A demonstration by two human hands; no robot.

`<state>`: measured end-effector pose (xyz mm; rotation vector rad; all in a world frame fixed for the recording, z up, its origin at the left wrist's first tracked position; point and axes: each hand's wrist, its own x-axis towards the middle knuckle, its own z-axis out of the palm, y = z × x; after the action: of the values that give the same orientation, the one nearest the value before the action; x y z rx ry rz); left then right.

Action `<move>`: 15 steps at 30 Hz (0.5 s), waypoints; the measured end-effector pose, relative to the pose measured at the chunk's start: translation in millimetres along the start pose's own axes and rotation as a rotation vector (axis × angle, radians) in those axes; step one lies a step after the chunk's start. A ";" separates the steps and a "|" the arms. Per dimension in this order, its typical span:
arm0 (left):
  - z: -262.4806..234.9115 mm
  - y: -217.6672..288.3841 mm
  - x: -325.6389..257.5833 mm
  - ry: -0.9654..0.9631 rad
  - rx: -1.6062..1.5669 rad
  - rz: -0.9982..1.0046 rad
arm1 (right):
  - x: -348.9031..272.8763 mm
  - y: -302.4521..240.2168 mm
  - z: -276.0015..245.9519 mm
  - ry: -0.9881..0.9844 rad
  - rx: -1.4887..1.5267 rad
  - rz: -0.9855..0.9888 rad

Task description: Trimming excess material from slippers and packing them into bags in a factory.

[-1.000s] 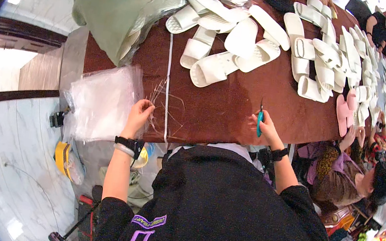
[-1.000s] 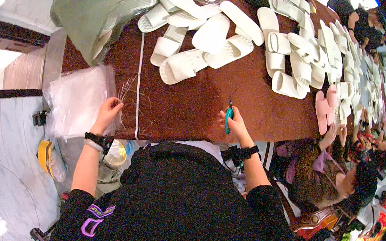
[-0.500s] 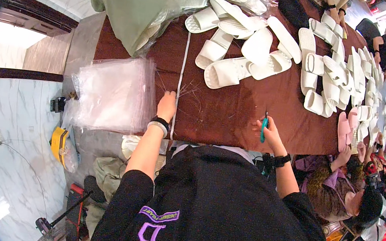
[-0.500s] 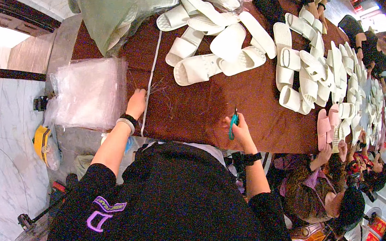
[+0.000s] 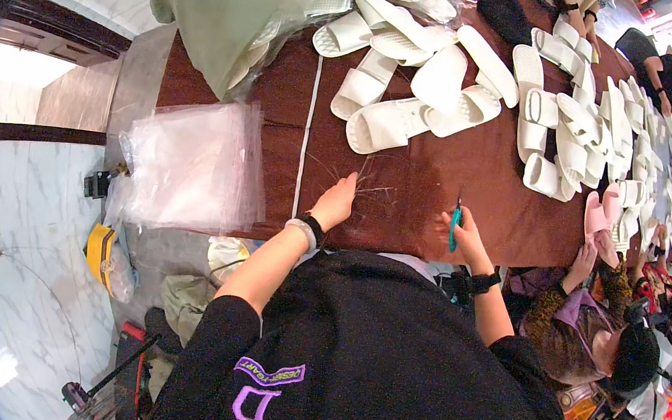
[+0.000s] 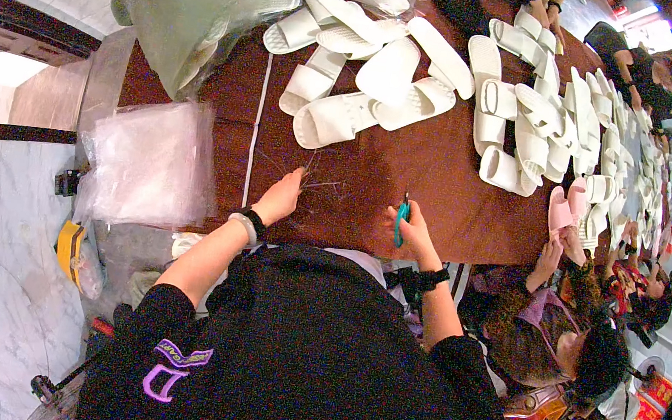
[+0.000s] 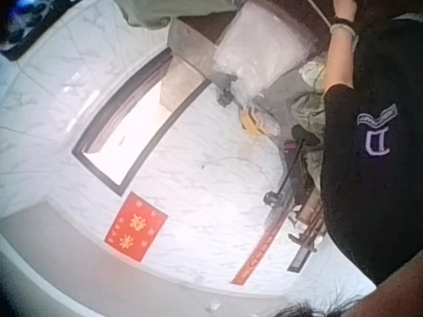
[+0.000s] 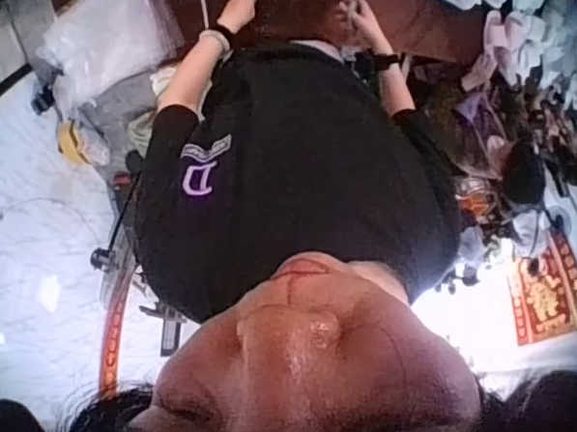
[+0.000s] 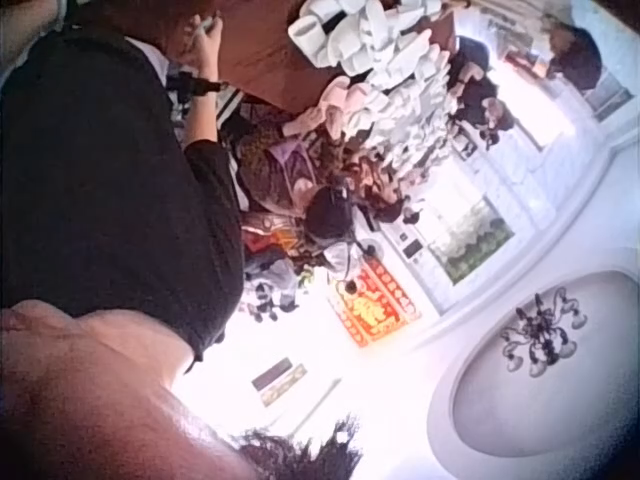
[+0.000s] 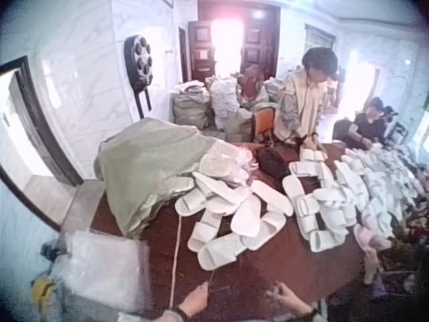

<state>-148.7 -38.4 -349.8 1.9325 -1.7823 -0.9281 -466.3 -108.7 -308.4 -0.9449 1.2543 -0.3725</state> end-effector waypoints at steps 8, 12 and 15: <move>5.1 38.7 10.4 0.048 0.066 -0.195 | 8.2 20.7 -13.4 0.029 0.003 -0.025; 10.6 70.1 11.0 0.045 0.382 -0.264 | 12.9 32.3 -13.4 0.006 0.017 -0.051; 17.9 55.1 8.6 0.134 0.486 -0.222 | 13.2 17.9 -0.7 -0.005 -0.003 -0.054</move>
<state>-201.6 -51.7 -328.7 2.4629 -1.8641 -0.4325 -467.2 -107.8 -330.6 -0.9831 1.2277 -0.4102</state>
